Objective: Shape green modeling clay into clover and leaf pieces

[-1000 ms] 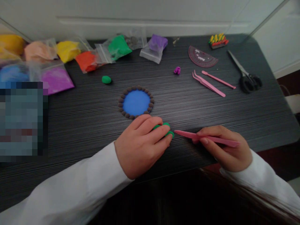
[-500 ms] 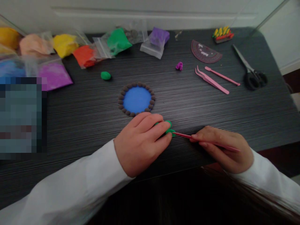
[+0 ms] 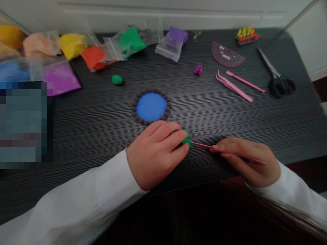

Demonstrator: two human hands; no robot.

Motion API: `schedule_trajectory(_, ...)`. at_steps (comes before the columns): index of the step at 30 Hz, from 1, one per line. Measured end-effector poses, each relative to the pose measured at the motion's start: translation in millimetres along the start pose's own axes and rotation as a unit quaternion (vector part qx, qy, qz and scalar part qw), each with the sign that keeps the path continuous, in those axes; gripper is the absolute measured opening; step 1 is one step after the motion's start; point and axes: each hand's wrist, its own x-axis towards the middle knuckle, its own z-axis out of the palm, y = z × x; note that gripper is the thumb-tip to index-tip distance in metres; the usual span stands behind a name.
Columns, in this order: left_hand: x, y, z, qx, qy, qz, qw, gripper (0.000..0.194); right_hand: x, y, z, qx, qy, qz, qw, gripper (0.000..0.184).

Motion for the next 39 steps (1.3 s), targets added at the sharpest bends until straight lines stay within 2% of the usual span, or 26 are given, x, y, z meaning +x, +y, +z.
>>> schedule_trajectory(16, -0.9, 0.7, 0.2, -0.001, -0.001, -0.008, 1.0, 0.017, 0.3, -0.1, 1.3, -0.01, -0.008, 0.015, 1.0, 0.032)
schedule_trajectory(23, -0.4, 0.4, 0.5, -0.002, -0.007, -0.007, 1.0, 0.017, -2.0, -0.9, -1.5, 0.032, 0.02, 0.022, 0.999, 0.035)
schedule_trajectory(29, 0.1, 0.6, 0.2, -0.002, 0.004, -0.003, 1.0, 0.016, -1.8, -2.3, -0.5, 0.04, 0.001, 0.005, 0.999, 0.038)
schedule_trajectory(39, -1.5, 0.9, -1.2, -0.005, -0.016, -0.008, 1.0, 0.018, -0.3, -1.1, 1.7, 0.013, -0.019, -0.004, 1.0, 0.036)
